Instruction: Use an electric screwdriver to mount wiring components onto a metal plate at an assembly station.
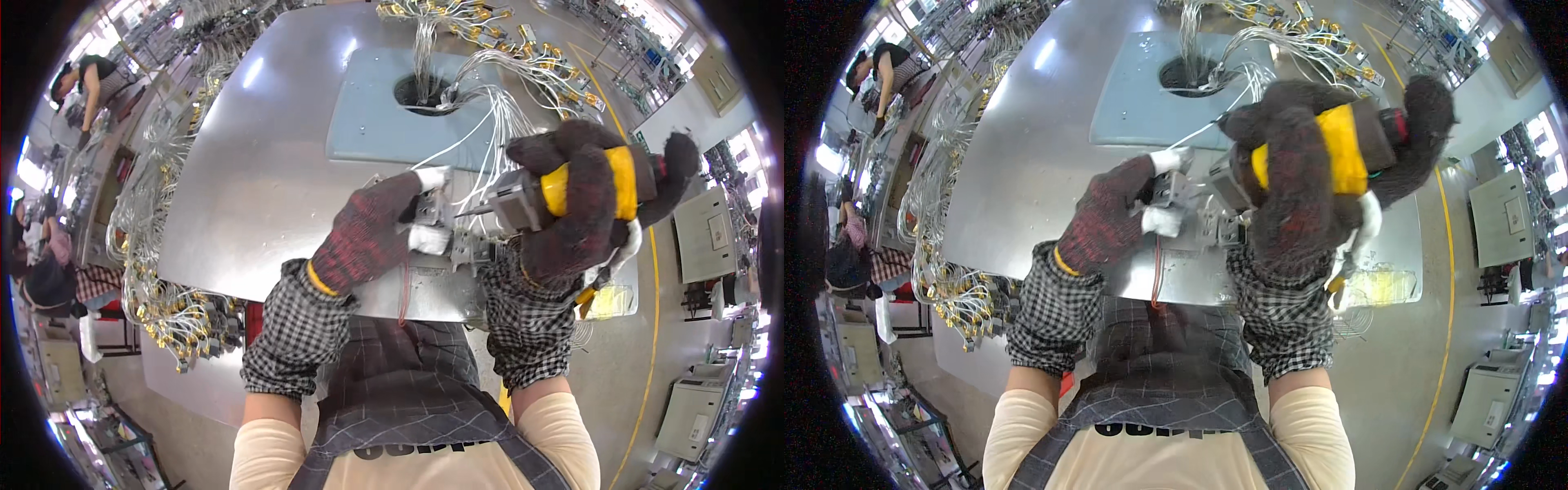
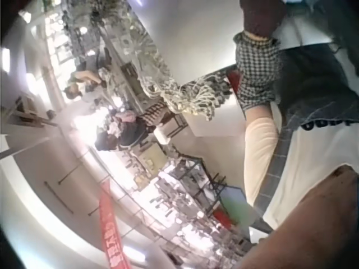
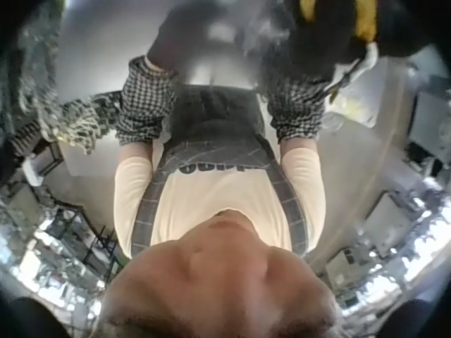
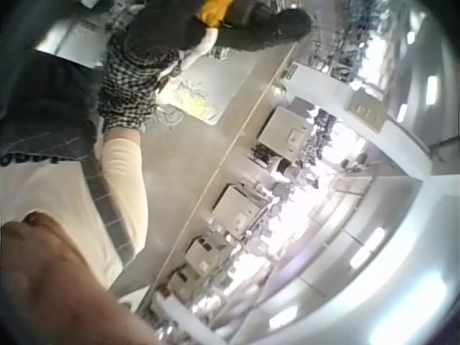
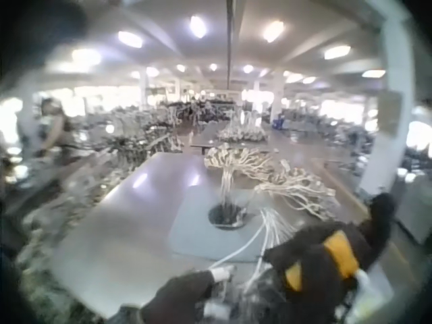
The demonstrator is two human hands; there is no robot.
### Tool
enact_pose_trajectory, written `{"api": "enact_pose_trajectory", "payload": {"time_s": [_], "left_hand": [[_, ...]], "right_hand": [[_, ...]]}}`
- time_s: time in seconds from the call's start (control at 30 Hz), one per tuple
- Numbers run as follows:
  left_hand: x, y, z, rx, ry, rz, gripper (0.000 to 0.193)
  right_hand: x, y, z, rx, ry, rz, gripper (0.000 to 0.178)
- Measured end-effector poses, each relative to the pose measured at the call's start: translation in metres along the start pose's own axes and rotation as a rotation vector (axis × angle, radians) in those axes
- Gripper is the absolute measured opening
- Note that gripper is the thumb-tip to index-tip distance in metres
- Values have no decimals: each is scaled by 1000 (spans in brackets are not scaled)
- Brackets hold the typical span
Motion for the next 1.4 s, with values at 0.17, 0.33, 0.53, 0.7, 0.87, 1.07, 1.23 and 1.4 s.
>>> {"api": "enact_pose_trajectory", "payload": {"time_s": [0.17, 0.33, 0.53, 0.7, 0.87, 1.07, 1.23, 1.4], "left_hand": [[7, -3, 15, -43, 103, -16, 62], [0, 10, -6, 30, 443, 285, 38], [5, 8, -15, -29, 531, 288, 34], [5, 14, -13, -42, 465, 247, 32], [2, 5, -5, -39, 437, 273, 50], [7, 1, 4, -184, 468, 117, 57], [24, -1, 43, -222, 540, -176, 30], [38, 8, 38, 44, 408, 127, 49]], "right_hand": [[-20, -8, 15, -203, 215, 20, 72], [-21, -12, 18, -282, 222, 25, 78], [-21, -11, 25, -341, 248, 60, 82], [-18, -12, 23, -418, 283, 35, 82], [-31, -17, 26, -373, 230, 66, 78], [-3, -28, 1, -582, 151, 7, 77], [-26, -28, 28, -421, -6, 240, 80], [-17, -35, 2, -430, 245, 76, 79]]}}
Point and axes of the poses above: each hand's wrist, its own y-axis towards the middle knuckle, its own x-axis out of the back of the hand, z = x × y, the point moved 2 cm from there along y, towards the middle knuckle, and after that the axes turned 6 degrees about -z, right-handed, at the moved point
